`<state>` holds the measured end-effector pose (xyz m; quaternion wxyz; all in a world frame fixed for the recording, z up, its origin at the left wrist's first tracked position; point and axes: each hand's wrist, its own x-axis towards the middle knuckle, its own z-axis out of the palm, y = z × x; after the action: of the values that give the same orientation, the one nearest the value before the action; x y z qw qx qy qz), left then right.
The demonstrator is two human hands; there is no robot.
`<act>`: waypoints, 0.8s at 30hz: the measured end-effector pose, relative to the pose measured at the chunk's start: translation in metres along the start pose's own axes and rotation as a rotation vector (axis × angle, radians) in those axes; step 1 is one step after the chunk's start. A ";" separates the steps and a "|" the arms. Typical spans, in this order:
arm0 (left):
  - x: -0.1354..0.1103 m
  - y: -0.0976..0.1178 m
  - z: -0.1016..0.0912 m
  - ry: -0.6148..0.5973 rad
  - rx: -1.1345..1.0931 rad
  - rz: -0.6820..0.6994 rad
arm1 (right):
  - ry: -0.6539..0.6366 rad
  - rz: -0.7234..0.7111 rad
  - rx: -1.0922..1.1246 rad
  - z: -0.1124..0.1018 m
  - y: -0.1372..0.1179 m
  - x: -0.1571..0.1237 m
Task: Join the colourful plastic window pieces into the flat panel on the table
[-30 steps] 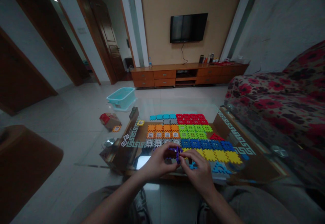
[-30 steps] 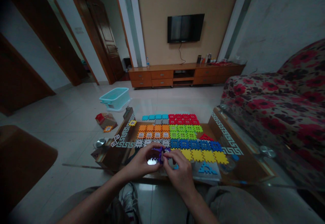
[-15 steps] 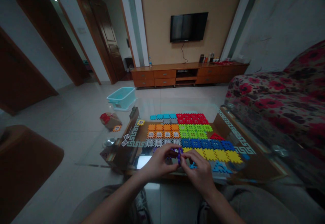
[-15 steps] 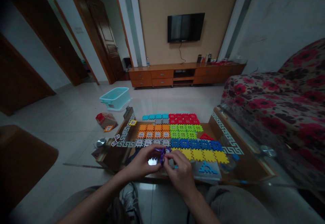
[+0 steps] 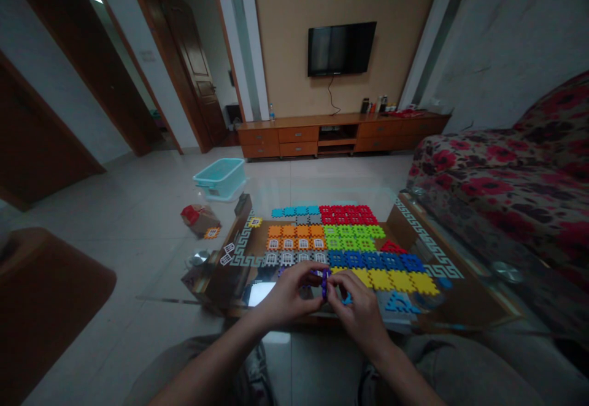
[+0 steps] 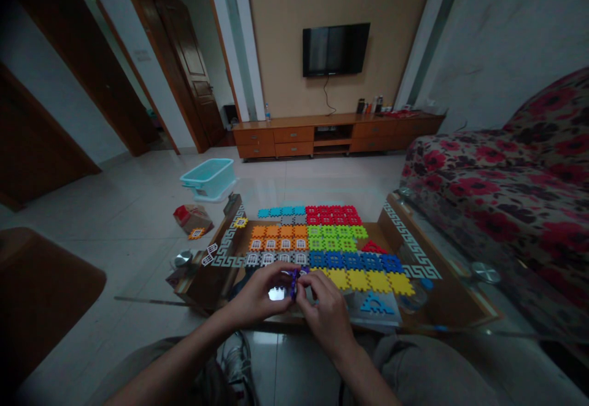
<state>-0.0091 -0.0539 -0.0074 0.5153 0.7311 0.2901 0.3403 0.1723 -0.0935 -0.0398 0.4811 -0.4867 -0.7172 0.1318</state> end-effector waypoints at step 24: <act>0.000 0.005 -0.002 0.002 0.166 0.084 | 0.108 0.009 0.064 0.000 -0.005 0.003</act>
<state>-0.0107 -0.0545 -0.0024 0.4378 0.7827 0.2869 0.3368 0.1695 -0.0931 -0.0348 0.5338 -0.4805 -0.6835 0.1306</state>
